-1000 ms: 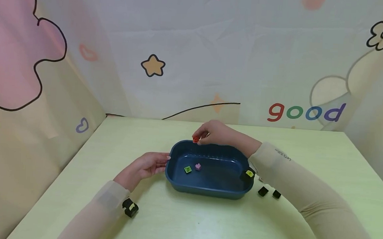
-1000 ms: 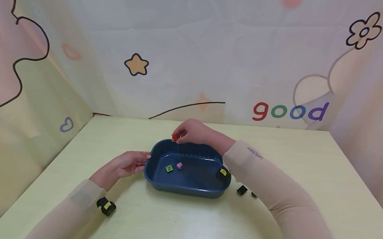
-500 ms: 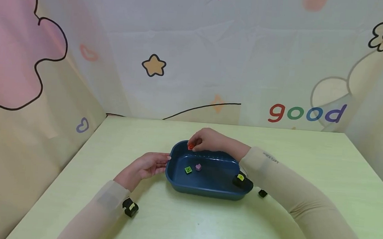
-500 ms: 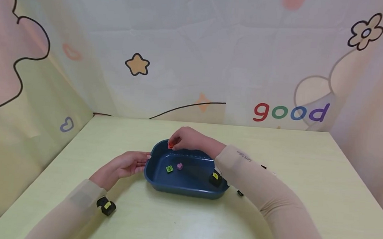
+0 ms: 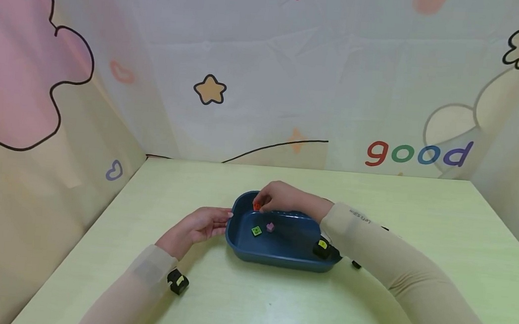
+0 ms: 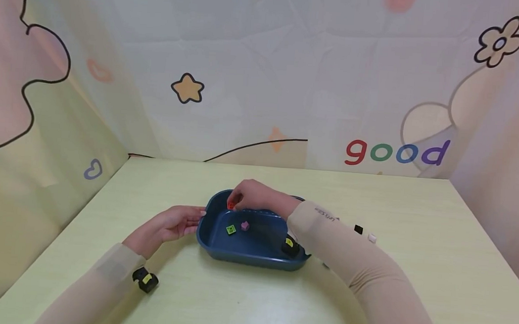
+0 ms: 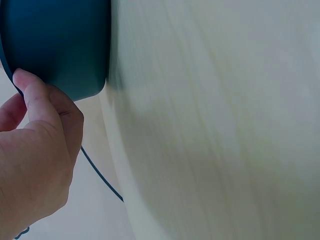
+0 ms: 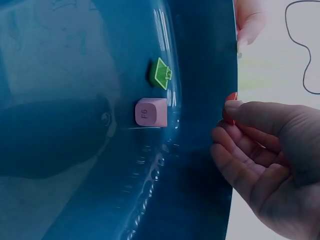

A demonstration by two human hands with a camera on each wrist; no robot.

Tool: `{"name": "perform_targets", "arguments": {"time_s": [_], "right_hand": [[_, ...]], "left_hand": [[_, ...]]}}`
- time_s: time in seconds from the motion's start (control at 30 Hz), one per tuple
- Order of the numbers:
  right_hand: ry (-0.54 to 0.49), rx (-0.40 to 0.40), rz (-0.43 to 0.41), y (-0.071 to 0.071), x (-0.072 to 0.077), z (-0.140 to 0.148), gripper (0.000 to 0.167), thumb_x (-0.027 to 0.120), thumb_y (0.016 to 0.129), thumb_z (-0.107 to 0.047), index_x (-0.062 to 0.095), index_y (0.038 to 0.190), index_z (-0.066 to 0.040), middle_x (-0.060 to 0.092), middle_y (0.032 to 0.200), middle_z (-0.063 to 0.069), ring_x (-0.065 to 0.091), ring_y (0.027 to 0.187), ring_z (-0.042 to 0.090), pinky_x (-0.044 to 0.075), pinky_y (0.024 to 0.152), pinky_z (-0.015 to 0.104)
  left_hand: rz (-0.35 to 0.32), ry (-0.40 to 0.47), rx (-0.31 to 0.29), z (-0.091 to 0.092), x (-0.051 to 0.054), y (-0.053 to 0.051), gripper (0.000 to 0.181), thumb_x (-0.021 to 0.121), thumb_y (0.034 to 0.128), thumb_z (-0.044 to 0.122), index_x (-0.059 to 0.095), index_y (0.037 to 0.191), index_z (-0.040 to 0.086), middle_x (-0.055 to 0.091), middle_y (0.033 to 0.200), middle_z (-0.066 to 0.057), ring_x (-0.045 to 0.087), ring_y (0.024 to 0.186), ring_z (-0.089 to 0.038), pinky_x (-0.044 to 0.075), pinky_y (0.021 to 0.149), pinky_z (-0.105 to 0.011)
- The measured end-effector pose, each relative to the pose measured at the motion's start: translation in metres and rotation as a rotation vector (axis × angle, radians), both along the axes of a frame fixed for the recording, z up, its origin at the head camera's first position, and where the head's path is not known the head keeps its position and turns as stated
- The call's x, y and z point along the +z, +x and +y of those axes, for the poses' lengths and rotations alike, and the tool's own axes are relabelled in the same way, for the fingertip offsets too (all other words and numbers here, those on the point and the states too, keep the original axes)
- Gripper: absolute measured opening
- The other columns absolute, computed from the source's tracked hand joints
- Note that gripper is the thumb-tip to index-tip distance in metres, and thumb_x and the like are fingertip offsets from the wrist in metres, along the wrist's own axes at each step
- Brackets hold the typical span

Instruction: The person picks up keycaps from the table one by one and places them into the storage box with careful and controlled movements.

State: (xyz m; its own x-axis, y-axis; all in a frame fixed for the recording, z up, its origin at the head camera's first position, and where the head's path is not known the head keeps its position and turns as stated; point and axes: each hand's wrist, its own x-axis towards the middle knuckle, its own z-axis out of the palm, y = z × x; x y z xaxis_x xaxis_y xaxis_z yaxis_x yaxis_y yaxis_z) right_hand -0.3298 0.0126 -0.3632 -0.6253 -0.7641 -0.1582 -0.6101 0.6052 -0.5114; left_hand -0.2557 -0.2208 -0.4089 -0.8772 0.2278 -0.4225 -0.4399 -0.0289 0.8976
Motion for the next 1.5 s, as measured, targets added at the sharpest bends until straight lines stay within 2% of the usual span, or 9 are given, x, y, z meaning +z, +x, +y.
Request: {"name": "perform_targets", "arguments": {"time_s": [0.27,0.53,1.27,1.4,1.5], "right_hand": [[0.007,0.028,0.018,-0.004,-0.013,-0.003,0.027,0.069,0.096,-0.008,0.073,0.122,0.000,0.076,0.112,0.013,0.069,0.097,0.018,0.061,0.094,0.030],[0.054,0.060,0.078,0.000,-0.021,-0.009,0.025,0.069,0.096,-0.008,0.075,0.119,-0.001,0.078,0.111,0.013,0.070,0.095,0.016,0.061,0.092,0.029],[0.081,0.033,0.084,0.003,-0.035,-0.017,0.025,0.068,0.095,-0.006,0.075,0.119,0.000,0.077,0.110,0.013,0.069,0.090,0.013,0.061,0.091,0.029],[0.076,0.029,0.089,0.003,-0.037,-0.018,0.025,0.069,0.095,-0.006,0.075,0.118,0.000,0.077,0.109,0.013,0.069,0.086,0.011,0.061,0.088,0.026],[0.073,0.010,0.063,0.004,-0.037,-0.018,0.025,0.069,0.095,-0.006,0.075,0.119,0.000,0.077,0.109,0.013,0.070,0.076,0.010,0.062,0.078,0.023]], "left_hand": [[0.008,0.004,-0.010,-0.001,-0.001,-0.002,0.049,0.048,0.1059,0.007,0.039,0.150,-0.011,0.072,0.083,0.007,0.068,0.074,-0.002,0.060,0.071,-0.013],[0.020,0.008,-0.021,-0.001,-0.002,-0.002,0.049,0.048,0.1056,0.006,0.038,0.150,-0.012,0.071,0.082,0.008,0.068,0.074,-0.001,0.060,0.071,-0.013],[0.004,0.000,0.013,0.000,-0.006,-0.003,0.048,0.051,0.1054,0.008,0.041,0.149,-0.011,0.072,0.083,0.006,0.069,0.074,-0.002,0.061,0.071,-0.014],[0.010,0.002,0.006,-0.001,-0.007,-0.003,0.048,0.051,0.1056,0.008,0.042,0.148,-0.011,0.072,0.083,0.006,0.068,0.074,-0.002,0.061,0.071,-0.014],[0.016,0.001,0.004,-0.001,-0.006,-0.003,0.047,0.050,0.1057,0.008,0.041,0.148,-0.011,0.072,0.083,0.007,0.068,0.073,-0.002,0.060,0.071,-0.013]]}}
